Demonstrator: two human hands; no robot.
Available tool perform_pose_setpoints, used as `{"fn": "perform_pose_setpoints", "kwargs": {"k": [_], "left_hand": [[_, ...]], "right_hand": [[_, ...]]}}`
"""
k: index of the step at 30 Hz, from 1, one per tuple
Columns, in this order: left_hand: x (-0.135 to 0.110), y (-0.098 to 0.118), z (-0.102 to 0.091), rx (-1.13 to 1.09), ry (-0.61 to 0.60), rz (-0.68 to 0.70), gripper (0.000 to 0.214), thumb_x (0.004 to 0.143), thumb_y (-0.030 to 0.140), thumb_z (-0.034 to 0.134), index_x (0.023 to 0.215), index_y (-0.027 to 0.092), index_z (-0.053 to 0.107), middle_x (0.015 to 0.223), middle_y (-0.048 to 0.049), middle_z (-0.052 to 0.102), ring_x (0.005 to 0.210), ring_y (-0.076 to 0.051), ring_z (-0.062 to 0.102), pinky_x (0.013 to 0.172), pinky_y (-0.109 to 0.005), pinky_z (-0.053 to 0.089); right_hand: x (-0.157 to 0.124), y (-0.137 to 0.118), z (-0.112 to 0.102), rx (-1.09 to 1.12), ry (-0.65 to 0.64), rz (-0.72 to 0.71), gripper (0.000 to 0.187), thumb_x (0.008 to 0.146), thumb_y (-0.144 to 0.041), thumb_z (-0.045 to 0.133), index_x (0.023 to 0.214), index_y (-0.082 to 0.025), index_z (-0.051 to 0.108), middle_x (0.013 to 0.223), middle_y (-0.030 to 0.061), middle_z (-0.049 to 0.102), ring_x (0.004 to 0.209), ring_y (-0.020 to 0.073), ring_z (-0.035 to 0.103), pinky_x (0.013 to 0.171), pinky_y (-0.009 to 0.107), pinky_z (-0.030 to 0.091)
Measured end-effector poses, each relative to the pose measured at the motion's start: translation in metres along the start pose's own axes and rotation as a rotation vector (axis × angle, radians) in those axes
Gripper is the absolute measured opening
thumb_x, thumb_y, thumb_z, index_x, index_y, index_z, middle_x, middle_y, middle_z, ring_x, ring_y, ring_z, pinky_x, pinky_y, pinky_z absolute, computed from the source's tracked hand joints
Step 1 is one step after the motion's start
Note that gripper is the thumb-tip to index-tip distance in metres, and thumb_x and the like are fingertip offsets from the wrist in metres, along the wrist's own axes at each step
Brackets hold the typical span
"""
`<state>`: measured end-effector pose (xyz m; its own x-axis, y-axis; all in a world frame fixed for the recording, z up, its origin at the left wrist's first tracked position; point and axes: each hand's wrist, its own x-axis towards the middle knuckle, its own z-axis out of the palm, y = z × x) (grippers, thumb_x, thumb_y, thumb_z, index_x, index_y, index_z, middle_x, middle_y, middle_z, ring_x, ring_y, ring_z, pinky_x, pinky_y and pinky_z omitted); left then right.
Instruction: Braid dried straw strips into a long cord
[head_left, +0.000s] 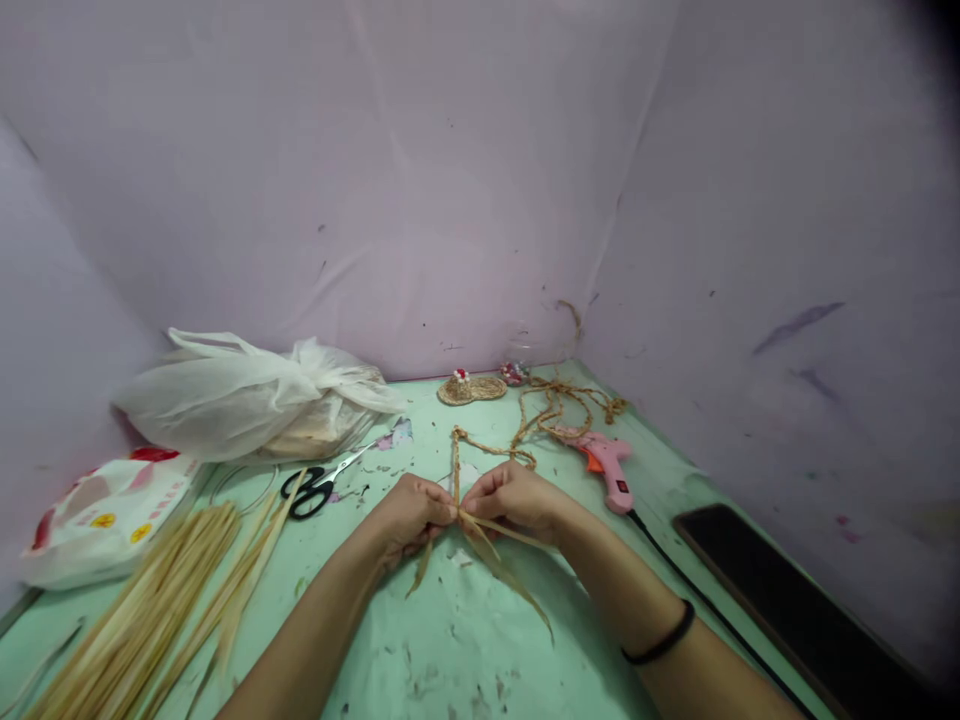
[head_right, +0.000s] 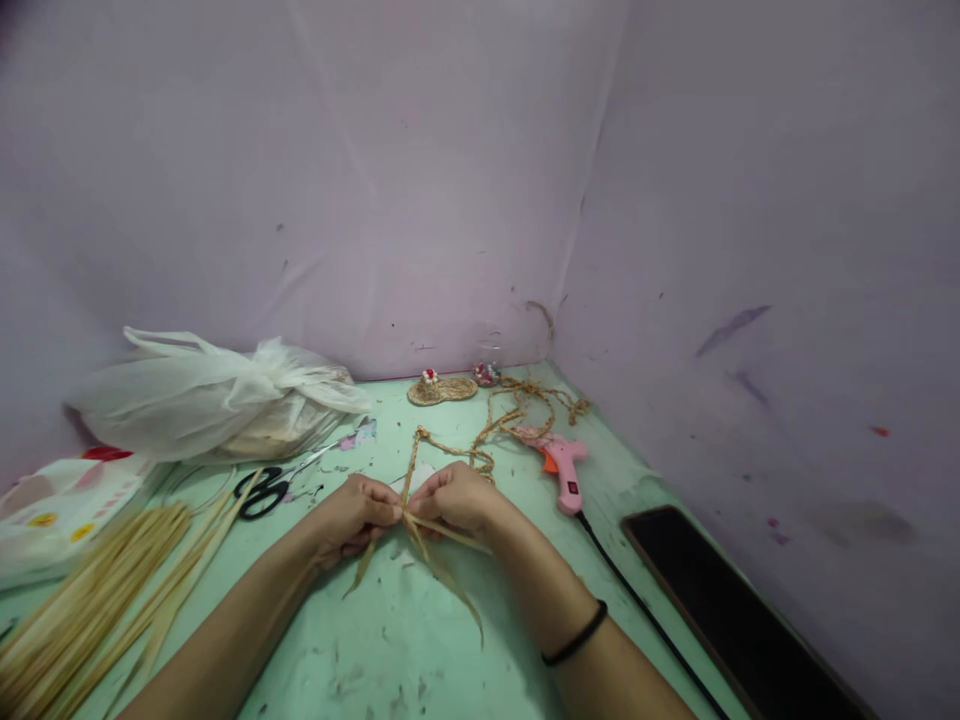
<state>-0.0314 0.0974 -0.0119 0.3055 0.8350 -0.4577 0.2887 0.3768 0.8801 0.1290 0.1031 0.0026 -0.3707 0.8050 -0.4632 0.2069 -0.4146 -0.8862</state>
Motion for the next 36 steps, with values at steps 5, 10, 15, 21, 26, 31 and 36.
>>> {"fn": "perform_pose_setpoints", "kwargs": {"k": [5,10,15,21,26,31,36], "left_hand": [[-0.002,0.003,-0.001,0.046,0.022,0.006,0.01,0.053,0.024,0.051,0.053,0.014,0.052,0.034,0.0064,0.037,0.027,-0.003,0.021,0.029,-0.019,0.012],[-0.002,0.004,-0.003,0.017,0.036,0.026,0.01,0.052,0.023,0.052,0.051,0.013,0.052,0.034,0.0066,0.036,0.027,-0.003,0.019,0.029,-0.019,0.011],[0.0,0.0,-0.003,-0.036,0.024,0.038,0.018,0.053,0.028,0.058,0.06,0.01,0.058,0.033,0.0068,0.035,0.028,-0.002,0.019,0.031,-0.019,0.01],[-0.002,0.001,0.0,-0.038,0.026,0.098,0.026,0.054,0.035,0.062,0.059,0.009,0.06,0.035,0.0066,0.034,0.031,-0.002,0.021,0.034,-0.019,0.012],[0.0,0.002,-0.001,0.049,0.036,0.183,0.03,0.055,0.037,0.062,0.061,0.008,0.064,0.041,0.0045,0.037,0.04,-0.003,0.024,0.04,-0.019,0.016],[0.0,0.002,-0.001,0.267,0.003,0.272,0.025,0.06,0.033,0.055,0.053,0.01,0.056,0.047,0.004,0.033,0.046,-0.005,0.025,0.044,-0.02,0.02],[-0.01,0.01,-0.005,0.457,-0.014,0.189,0.015,0.058,0.022,0.045,0.045,0.015,0.04,0.043,0.0055,0.026,0.042,-0.005,0.023,0.041,-0.02,0.017]], "right_hand": [[0.004,0.002,0.004,-0.033,0.069,0.004,0.004,0.058,-0.011,0.06,0.056,-0.01,0.063,0.041,-0.0036,0.052,0.037,0.0041,0.041,0.041,0.017,0.035],[0.008,0.006,0.007,-0.001,0.091,-0.05,0.004,0.055,-0.013,0.063,0.053,-0.012,0.06,0.04,-0.0044,0.052,0.037,0.0043,0.042,0.042,0.017,0.034],[0.013,0.011,0.012,0.041,0.123,-0.054,0.015,0.052,-0.014,0.067,0.051,-0.013,0.051,0.039,-0.006,0.048,0.036,0.0034,0.038,0.039,0.016,0.028],[0.012,0.01,0.013,0.22,0.043,-0.055,0.02,0.052,-0.01,0.063,0.065,-0.014,0.049,0.051,-0.0052,0.051,0.042,0.0047,0.044,0.041,0.016,0.031],[0.014,0.012,0.007,0.206,-0.133,0.084,0.014,0.061,-0.016,0.058,0.055,-0.013,0.046,0.037,-0.0095,0.031,0.031,0.0006,0.019,0.032,0.014,0.011],[0.014,0.014,0.007,0.094,0.0,0.073,0.015,0.057,-0.013,0.059,0.052,-0.015,0.046,0.032,-0.0111,0.026,0.029,0.0011,0.016,0.031,0.016,0.009],[0.013,0.014,0.012,0.01,0.075,0.06,0.01,0.057,-0.014,0.061,0.053,-0.014,0.051,0.032,-0.0096,0.035,0.027,0.0019,0.019,0.031,0.019,0.009]]}}
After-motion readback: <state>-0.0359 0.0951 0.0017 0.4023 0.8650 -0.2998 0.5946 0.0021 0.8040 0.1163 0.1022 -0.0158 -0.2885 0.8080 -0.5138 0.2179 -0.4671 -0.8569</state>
